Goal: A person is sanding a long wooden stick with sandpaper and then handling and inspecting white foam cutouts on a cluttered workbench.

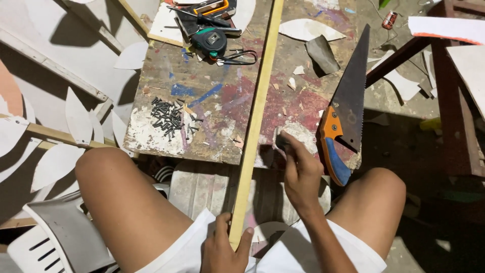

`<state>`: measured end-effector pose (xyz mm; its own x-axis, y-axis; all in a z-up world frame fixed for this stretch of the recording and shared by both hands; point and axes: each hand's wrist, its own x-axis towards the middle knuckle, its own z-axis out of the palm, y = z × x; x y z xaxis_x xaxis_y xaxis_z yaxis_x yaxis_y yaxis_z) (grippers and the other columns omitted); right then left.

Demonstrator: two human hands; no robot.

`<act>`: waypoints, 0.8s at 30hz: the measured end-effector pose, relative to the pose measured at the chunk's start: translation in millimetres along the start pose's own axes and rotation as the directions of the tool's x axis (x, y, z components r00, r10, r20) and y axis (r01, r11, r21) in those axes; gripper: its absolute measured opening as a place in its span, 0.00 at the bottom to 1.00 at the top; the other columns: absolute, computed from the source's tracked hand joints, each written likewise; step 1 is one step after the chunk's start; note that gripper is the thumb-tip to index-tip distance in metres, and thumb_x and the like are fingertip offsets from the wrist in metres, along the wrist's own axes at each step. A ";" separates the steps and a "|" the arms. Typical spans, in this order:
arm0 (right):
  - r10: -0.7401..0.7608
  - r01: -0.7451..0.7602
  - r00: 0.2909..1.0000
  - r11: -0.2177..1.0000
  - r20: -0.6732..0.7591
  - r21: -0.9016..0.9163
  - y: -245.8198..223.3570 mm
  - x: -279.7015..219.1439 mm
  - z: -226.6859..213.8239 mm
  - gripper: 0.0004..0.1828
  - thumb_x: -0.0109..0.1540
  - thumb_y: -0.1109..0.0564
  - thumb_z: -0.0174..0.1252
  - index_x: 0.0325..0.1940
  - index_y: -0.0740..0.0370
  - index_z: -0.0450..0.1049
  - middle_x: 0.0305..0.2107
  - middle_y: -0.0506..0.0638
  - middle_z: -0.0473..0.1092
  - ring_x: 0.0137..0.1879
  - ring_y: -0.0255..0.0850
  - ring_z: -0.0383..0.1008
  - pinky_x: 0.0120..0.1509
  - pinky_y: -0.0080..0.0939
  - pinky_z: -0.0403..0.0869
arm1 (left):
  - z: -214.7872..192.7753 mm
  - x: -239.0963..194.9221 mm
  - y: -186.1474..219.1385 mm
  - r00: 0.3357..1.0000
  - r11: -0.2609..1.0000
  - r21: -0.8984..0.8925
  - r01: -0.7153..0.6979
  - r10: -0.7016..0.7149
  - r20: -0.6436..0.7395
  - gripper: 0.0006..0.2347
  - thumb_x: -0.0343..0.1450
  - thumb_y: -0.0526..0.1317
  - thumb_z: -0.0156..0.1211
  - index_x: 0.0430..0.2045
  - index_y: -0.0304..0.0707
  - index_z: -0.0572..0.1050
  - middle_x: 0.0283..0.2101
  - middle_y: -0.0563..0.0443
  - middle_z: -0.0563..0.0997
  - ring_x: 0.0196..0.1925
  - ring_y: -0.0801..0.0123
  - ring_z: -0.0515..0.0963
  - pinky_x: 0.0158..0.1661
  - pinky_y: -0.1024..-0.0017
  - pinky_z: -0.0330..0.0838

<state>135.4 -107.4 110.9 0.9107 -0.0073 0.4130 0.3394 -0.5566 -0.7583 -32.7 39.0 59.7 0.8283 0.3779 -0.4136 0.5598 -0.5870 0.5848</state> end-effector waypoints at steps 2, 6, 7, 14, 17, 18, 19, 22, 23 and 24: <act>-0.160 0.159 0.972 0.987 0.174 0.015 2.3 6.3 -0.1 0.34 0.57 0.77 0.44 0.65 0.60 0.73 0.58 0.59 0.75 0.65 0.49 0.77 0.70 0.45 0.76 | -10.9 0.7 9.7 0.952 0.960 -0.186 0.208 -0.156 0.262 0.31 0.64 0.70 0.47 0.58 0.57 0.68 0.50 0.50 0.84 0.54 0.52 0.83 0.50 0.61 0.75; -0.294 0.303 0.894 0.953 0.337 0.028 10.7 4.9 17.8 0.28 0.61 0.78 0.48 0.64 0.68 0.70 0.59 0.66 0.72 0.67 0.57 0.73 0.80 0.53 0.65 | -39.8 1.5 45.1 0.842 0.760 -0.435 0.483 -0.266 0.470 0.16 0.77 0.51 0.41 0.46 0.45 0.75 0.32 0.50 0.80 0.29 0.71 0.84 0.33 0.75 0.80; -0.317 0.344 0.886 0.939 0.340 -0.021 13.1 0.9 22.0 0.28 0.60 0.78 0.52 0.63 0.67 0.71 0.59 0.66 0.71 0.67 0.57 0.73 0.80 0.55 0.64 | -43.2 2.2 48.6 0.801 0.605 -0.553 0.573 -0.273 0.532 0.20 0.76 0.52 0.42 0.45 0.36 0.78 0.29 0.43 0.80 0.21 0.68 0.74 0.24 0.74 0.64; -0.409 0.433 0.767 0.898 0.494 0.071 -9.2 -115.4 -10.4 0.28 0.70 0.47 0.51 0.69 0.68 0.65 0.66 0.62 0.65 0.73 0.55 0.66 0.81 0.59 0.60 | -13.6 6.9 21.5 0.737 0.403 -0.620 0.674 -0.302 0.605 0.20 0.77 0.54 0.47 0.34 0.33 0.76 0.21 0.38 0.74 0.12 0.64 0.65 0.13 0.75 0.51; -0.360 0.409 0.813 0.913 0.457 -0.008 1.8 -113.7 1.2 0.28 0.68 0.53 0.56 0.71 0.66 0.64 0.68 0.62 0.64 0.74 0.54 0.66 0.79 0.53 0.62 | -16.5 16.8 24.0 0.756 0.453 -0.612 0.649 -0.290 0.587 0.21 0.76 0.56 0.43 0.39 0.36 0.76 0.21 0.41 0.74 0.12 0.66 0.64 0.13 0.75 0.50; -0.328 0.388 0.833 0.921 0.444 -0.047 4.9 -116.9 1.5 0.30 0.66 0.56 0.59 0.71 0.66 0.63 0.68 0.62 0.63 0.74 0.53 0.66 0.79 0.50 0.64 | -15.7 15.1 24.0 0.758 0.471 -0.602 0.645 -0.290 0.585 0.22 0.76 0.57 0.41 0.41 0.38 0.76 0.20 0.43 0.73 0.12 0.67 0.64 0.13 0.75 0.49; -0.297 0.366 0.852 0.927 0.431 -0.086 8.6 -120.9 1.7 0.32 0.65 0.59 0.61 0.72 0.65 0.62 0.69 0.62 0.62 0.74 0.52 0.66 0.78 0.48 0.65 | -14.2 13.3 23.5 0.760 0.489 -0.592 0.640 -0.289 0.582 0.23 0.75 0.58 0.39 0.43 0.40 0.77 0.20 0.44 0.73 0.12 0.68 0.63 0.14 0.75 0.49; -0.190 0.240 0.908 0.967 0.374 -0.091 -4.7 -112.3 4.4 0.30 0.64 0.65 0.59 0.71 0.64 0.65 0.67 0.63 0.64 0.72 0.51 0.69 0.72 0.43 0.71 | -35.7 5.8 34.3 0.703 0.558 -0.481 0.676 -0.291 0.649 0.29 0.74 0.63 0.30 0.37 0.40 0.77 0.19 0.47 0.72 0.15 0.70 0.64 0.19 0.74 0.52; -0.126 0.148 0.938 0.988 0.324 -0.046 -12.9 -102.0 8.7 0.27 0.64 0.67 0.55 0.68 0.64 0.67 0.64 0.64 0.68 0.69 0.50 0.73 0.67 0.41 0.76 | -49.0 6.8 41.1 0.652 0.612 -0.389 0.689 -0.290 0.700 0.34 0.73 0.67 0.23 0.29 0.38 0.77 0.19 0.49 0.70 0.19 0.69 0.66 0.24 0.72 0.55; -0.120 0.142 0.937 0.989 0.329 -0.044 -14.3 -108.5 8.0 0.27 0.64 0.67 0.55 0.68 0.64 0.67 0.64 0.64 0.68 0.69 0.50 0.73 0.67 0.41 0.76 | -44.3 4.1 36.9 0.648 0.608 -0.384 0.695 -0.297 0.701 0.34 0.73 0.67 0.23 0.29 0.38 0.77 0.19 0.49 0.70 0.19 0.69 0.66 0.24 0.72 0.55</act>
<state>33.7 -91.9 72.9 0.8899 0.3328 0.3120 0.4545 -0.5879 -0.6692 -7.7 50.7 110.5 0.3552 -0.0827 -0.9311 0.9242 0.1804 0.3365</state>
